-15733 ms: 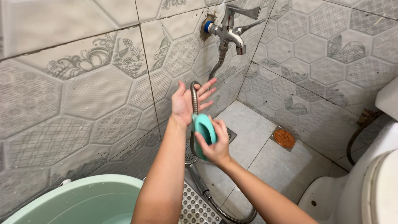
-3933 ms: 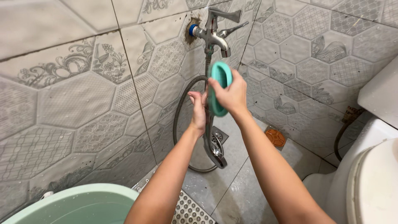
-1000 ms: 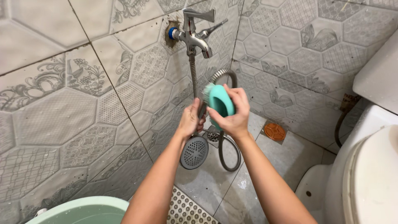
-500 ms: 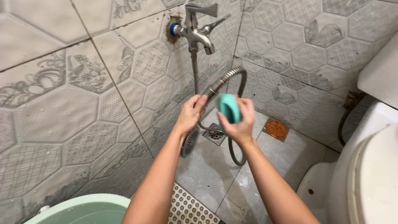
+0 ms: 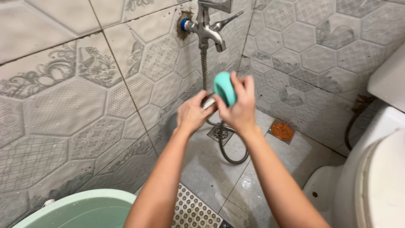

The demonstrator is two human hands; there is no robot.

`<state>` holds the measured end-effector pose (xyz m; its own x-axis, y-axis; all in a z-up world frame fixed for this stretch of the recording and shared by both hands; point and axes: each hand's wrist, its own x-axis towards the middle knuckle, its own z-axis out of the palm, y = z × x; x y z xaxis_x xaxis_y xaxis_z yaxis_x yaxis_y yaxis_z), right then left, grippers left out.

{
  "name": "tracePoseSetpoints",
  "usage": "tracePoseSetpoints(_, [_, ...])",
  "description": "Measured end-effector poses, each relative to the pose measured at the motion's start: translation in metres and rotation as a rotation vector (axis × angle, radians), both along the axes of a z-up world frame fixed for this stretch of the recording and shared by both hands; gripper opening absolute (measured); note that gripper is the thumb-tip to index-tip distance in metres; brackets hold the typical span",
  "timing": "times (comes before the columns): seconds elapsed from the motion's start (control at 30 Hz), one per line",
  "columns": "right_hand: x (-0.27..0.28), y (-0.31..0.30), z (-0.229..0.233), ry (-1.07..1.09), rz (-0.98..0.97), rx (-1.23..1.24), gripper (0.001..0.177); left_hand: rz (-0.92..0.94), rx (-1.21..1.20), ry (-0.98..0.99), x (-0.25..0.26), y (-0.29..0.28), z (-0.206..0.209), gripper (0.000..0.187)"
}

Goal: The person scrubs a shower faucet, hose, and showerhead with a teal brush, then rinses them with water. They place the showerhead back on its holder, fill a bucket with water, and rinse a black scoop before placing it in the bucket.

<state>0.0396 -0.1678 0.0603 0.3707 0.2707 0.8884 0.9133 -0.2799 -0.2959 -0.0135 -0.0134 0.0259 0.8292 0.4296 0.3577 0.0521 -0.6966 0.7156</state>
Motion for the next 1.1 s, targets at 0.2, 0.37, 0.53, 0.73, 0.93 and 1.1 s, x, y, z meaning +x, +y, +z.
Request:
tracePoseSetpoints(0.2, [0.003, -0.010, -0.031, 0.083, -0.014, 0.051, 0.063, 0.082, 0.041, 0.060, -0.008, 0.016, 0.010, 0.050])
tracePoseSetpoints(0.37, [0.037, 0.000, 0.010, 0.082, -0.168, -0.038, 0.070, -0.048, 0.296, -0.159, -0.005, 0.002, -0.005, 0.048])
tracePoseSetpoints(0.53, [0.006, -0.005, -0.005, 0.254, -0.131, -0.150, 0.072, 0.048, 0.331, -0.133, -0.001, 0.010, -0.003, 0.043])
tracePoseSetpoints(0.73, [0.030, 0.011, 0.017, 0.277, -0.192, -0.176, 0.071, -0.005, 0.389, -0.245, -0.004, -0.005, -0.014, 0.046])
tracePoseSetpoints(0.93, [0.028, -0.006, -0.025, 0.248, -0.016, -0.136, 0.065, 0.127, 0.320, -0.218, -0.004, 0.006, -0.011, 0.047])
tracePoseSetpoints(1.1, [0.064, -0.038, -0.056, 0.561, 0.101, 0.130, 0.055, 0.137, 0.111, -0.045, 0.008, 0.012, -0.020, 0.049])
